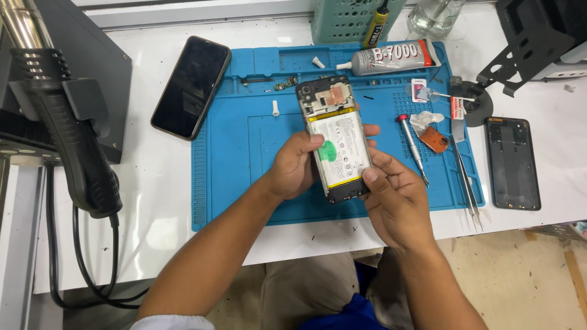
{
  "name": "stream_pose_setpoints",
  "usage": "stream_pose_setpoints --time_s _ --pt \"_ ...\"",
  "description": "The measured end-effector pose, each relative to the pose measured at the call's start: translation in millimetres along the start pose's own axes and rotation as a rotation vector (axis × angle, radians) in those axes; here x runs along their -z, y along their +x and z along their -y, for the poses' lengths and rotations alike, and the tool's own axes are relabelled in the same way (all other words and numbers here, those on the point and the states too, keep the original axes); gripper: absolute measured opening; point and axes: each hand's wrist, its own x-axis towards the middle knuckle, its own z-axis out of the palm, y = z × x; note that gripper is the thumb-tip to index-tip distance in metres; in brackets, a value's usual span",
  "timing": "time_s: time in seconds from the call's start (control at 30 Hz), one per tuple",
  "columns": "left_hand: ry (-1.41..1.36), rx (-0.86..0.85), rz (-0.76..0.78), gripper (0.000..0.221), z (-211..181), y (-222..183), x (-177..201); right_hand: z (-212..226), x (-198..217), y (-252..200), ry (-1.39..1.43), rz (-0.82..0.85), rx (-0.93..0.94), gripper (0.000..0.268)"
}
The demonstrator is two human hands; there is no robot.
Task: Repairing a mobile phone by unscrewing the casing and inspecting internal components
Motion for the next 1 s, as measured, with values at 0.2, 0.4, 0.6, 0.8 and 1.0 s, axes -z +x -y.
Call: stream_pose_setpoints --time_s 0.2,0.4,0.6,0.8,1.0 --pt "0.114 0.024 -0.120 0.052 2 5 -9 12 -17 -4 0.008 -0.065 0.028 0.042" --pt "0.281 0.011 -0.053 0.044 2 4 -9 -8 -11 -6 -0.046 -0.095 0.034 0.050" --pt "0.338 -0.057 -0.019 0.040 7 5 -2 -12 -6 -5 -0.048 -0.103 0.028 0.052" --pt "0.436 -0.042 0.020 0.036 15 2 27 -23 3 -3 -0.006 -0.099 0.003 0.045" --pt "0.463 0.013 0.044 0.042 3 1 18 -17 -1 -5 -0.010 -0.097 0.013 0.045"
